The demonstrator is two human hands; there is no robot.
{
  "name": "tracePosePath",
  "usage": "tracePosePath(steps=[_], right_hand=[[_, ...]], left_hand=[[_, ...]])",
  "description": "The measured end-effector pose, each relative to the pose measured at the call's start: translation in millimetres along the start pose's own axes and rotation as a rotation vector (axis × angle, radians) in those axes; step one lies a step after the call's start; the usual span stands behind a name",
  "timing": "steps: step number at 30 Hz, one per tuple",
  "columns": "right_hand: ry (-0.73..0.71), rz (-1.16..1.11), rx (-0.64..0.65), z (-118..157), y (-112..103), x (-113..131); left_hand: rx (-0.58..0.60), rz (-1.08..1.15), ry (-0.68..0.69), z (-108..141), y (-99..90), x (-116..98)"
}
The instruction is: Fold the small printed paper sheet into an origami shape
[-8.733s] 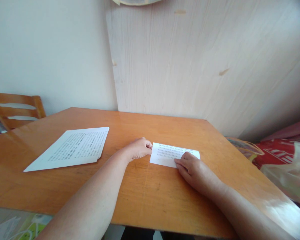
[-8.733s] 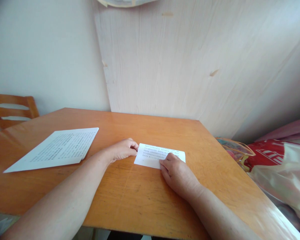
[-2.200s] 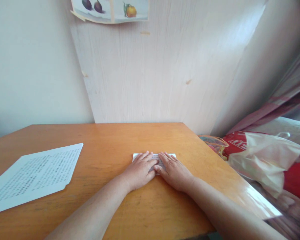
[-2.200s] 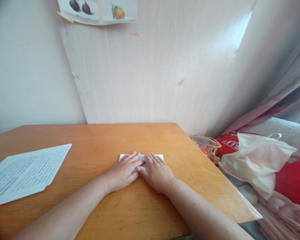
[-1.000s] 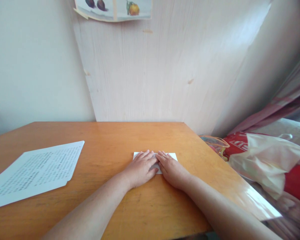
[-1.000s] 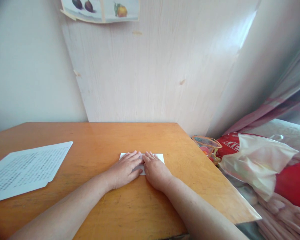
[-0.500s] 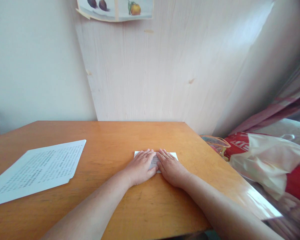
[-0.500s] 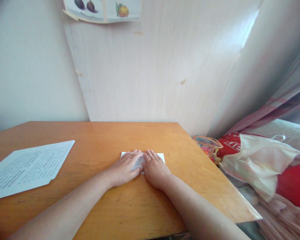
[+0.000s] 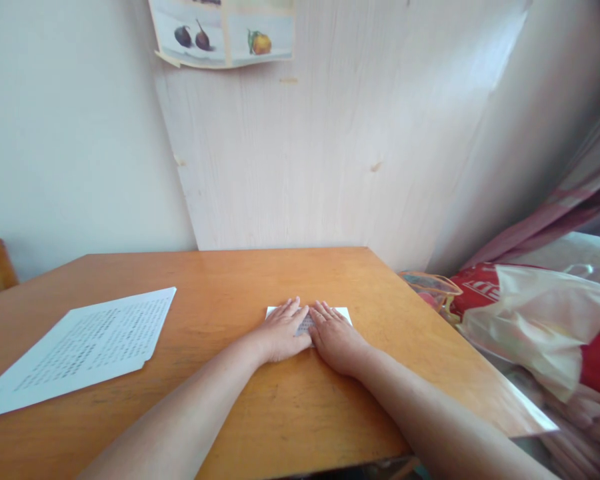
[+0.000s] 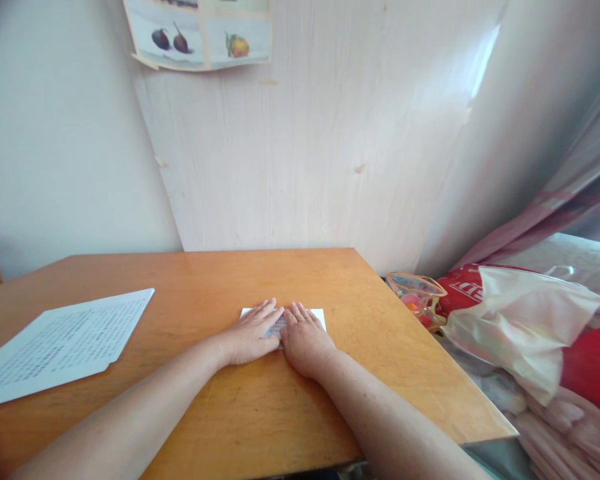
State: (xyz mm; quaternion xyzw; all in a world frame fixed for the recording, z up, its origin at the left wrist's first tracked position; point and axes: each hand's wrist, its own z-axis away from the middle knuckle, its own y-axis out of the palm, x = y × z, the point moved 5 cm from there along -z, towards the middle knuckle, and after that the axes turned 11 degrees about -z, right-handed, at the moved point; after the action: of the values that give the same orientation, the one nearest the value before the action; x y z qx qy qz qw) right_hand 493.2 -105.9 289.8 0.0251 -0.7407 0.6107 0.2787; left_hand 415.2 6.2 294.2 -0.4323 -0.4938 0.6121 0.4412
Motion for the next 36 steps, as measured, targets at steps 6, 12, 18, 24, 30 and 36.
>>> tracePosePath(steps=[6, 12, 18, 24, 30, 36], right_hand=[[-0.020, -0.012, -0.011, -2.7, 3.7, -2.5], [-0.035, -0.014, -0.027, -4.7, 5.7, -4.0], [-0.046, -0.010, -0.042, -4.4, 5.7, -4.1], [-0.058, 0.005, -0.046, -3.4, 4.7, -2.3], [-0.057, 0.017, -0.058, -2.9, 3.8, -2.4], [-0.055, 0.030, -0.058, -2.6, 3.8, -2.3]], left_hand=[[-0.004, -0.030, -0.021, -5.7, 0.8, 0.8], [-0.030, -0.060, -0.028, -3.3, 3.2, 0.3], [-0.042, -0.086, -0.062, 4.2, 2.4, 5.3], [-0.051, -0.094, -0.104, 13.7, -1.9, 12.6], [-0.084, -0.106, -0.167, 23.7, -4.7, 27.8], [-0.123, -0.126, -0.193, 32.5, -4.6, 42.9]])
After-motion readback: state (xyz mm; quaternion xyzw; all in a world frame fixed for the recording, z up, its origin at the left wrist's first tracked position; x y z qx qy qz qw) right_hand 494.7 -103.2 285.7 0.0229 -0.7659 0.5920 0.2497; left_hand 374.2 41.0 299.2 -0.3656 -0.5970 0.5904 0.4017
